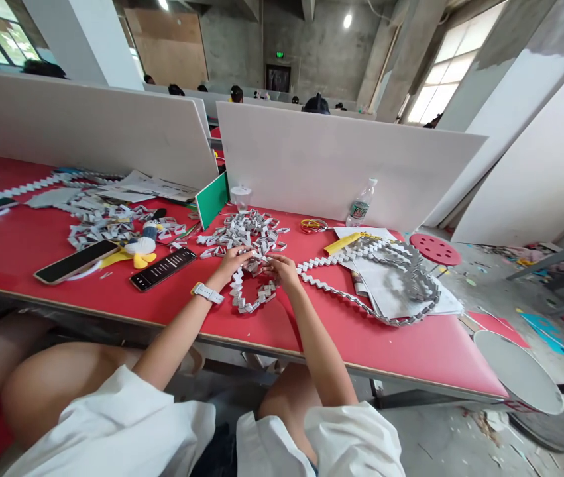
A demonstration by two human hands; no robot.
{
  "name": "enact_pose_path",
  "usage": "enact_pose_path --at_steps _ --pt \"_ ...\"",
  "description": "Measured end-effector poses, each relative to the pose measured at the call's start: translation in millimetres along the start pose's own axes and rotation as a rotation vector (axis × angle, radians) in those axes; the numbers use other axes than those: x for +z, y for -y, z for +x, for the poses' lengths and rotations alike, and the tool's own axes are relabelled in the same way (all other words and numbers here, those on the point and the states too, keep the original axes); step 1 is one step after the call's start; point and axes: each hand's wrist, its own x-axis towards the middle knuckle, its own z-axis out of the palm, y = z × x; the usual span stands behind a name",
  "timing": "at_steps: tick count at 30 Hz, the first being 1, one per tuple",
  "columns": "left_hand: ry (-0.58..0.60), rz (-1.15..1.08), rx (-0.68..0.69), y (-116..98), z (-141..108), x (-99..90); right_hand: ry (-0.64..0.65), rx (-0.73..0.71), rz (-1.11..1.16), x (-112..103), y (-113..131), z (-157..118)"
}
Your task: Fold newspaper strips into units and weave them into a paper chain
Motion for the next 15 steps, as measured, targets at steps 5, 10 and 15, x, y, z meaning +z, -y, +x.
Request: enact_pose_path --at_steps 5,10,15 --pt "0.045 -0.018 -0.031 1 0 -0.2 0.05 0.071 -0.004 1 3 -3" --pt "0.136 -0.094 -0.052 -2 -6 6.0 0.084 0.122 -0.011 1 5 -6" --pt "0.141 -0.24 -0.063 -7 -14 17.1 0.046 0.104 0.004 0 5 -5"
